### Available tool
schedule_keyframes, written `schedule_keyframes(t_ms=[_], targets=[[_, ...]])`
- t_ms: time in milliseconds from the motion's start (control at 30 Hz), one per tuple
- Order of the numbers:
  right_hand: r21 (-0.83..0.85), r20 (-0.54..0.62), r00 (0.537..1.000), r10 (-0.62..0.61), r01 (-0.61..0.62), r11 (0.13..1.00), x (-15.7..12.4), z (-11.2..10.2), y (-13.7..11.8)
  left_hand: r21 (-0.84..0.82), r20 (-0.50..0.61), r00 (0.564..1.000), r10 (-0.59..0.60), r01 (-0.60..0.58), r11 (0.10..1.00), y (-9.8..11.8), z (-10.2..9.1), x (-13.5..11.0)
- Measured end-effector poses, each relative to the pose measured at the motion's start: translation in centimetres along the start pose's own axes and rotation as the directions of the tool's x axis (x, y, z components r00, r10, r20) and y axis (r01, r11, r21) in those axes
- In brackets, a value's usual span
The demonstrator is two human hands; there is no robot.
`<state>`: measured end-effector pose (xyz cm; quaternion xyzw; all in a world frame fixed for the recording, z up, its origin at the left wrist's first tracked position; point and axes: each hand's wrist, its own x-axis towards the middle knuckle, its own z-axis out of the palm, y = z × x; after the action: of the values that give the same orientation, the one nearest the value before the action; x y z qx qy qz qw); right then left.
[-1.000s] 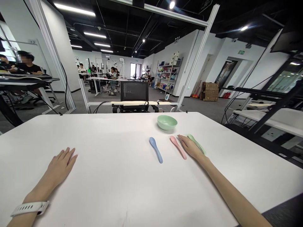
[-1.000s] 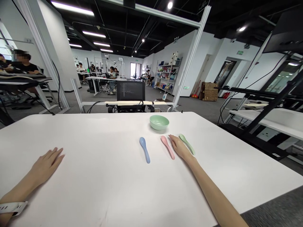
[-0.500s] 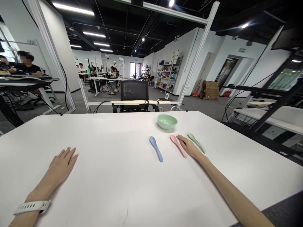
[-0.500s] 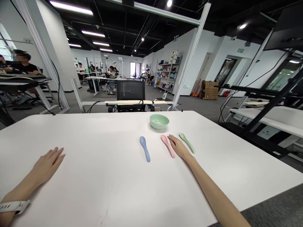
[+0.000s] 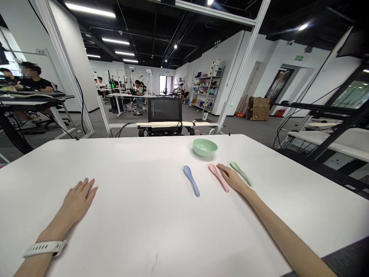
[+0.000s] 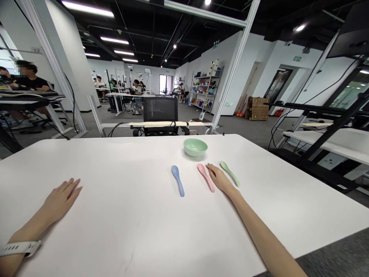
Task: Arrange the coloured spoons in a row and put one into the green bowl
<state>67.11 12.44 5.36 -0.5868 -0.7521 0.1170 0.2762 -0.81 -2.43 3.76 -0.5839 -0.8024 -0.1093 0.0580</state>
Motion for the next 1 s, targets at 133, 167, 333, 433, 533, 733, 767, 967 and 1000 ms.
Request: schedule_keyframes(t_ms=[133,167,333,433,533,733,767,967,1000], targets=[[-0.049,-0.124,0.992,-0.009,0.003,0.999,0.0,-1.3,-1.5,-0.008,0.01,1.0,0.007,-0.007,1.0,0.1,-0.4,0.0],[-0.052,-0.164,0.986,-0.009,0.001,0.999,-0.1,-1.6,-2.4,-0.009,0.011,1.0,0.01,-0.01,1.0,0.1,-0.5,0.0],[0.078,-0.05,0.998,-0.026,0.029,0.997,-1.6,-0.7,-10.5,0.002,0.024,1.0,0.018,-0.018,1.0,0.2,-0.9,-0.1],[0.056,0.072,0.996,-0.057,0.053,0.997,-2.9,1.5,-15.5,0.012,0.034,0.999,0.013,-0.013,1.0,0.4,-1.2,-0.2],[-0.023,0.14,0.988,-0.073,0.077,0.997,-3.7,3.7,-18.4,0.016,0.047,0.999,-0.004,0.003,1.0,0.5,-1.2,-0.3],[-0.06,0.121,0.98,-0.16,0.168,0.984,-3.4,5.7,-18.0,0.002,0.007,1.0,0.011,-0.011,1.0,0.3,-0.5,-0.4],[-0.039,0.089,0.982,-0.167,0.171,0.984,-3.0,5.6,-17.7,-0.003,-0.002,1.0,0.014,-0.014,1.0,0.2,-0.4,-0.4],[-0.014,-0.115,0.985,-0.13,0.129,0.992,2.7,0.7,-14.9,-0.006,-0.021,1.0,0.015,-0.015,1.0,0.6,-0.5,-0.6],[-0.035,-0.155,0.979,-0.132,0.128,0.991,4.1,-0.3,-14.3,-0.007,-0.024,1.0,0.017,-0.018,1.0,0.7,-0.6,-0.7]])
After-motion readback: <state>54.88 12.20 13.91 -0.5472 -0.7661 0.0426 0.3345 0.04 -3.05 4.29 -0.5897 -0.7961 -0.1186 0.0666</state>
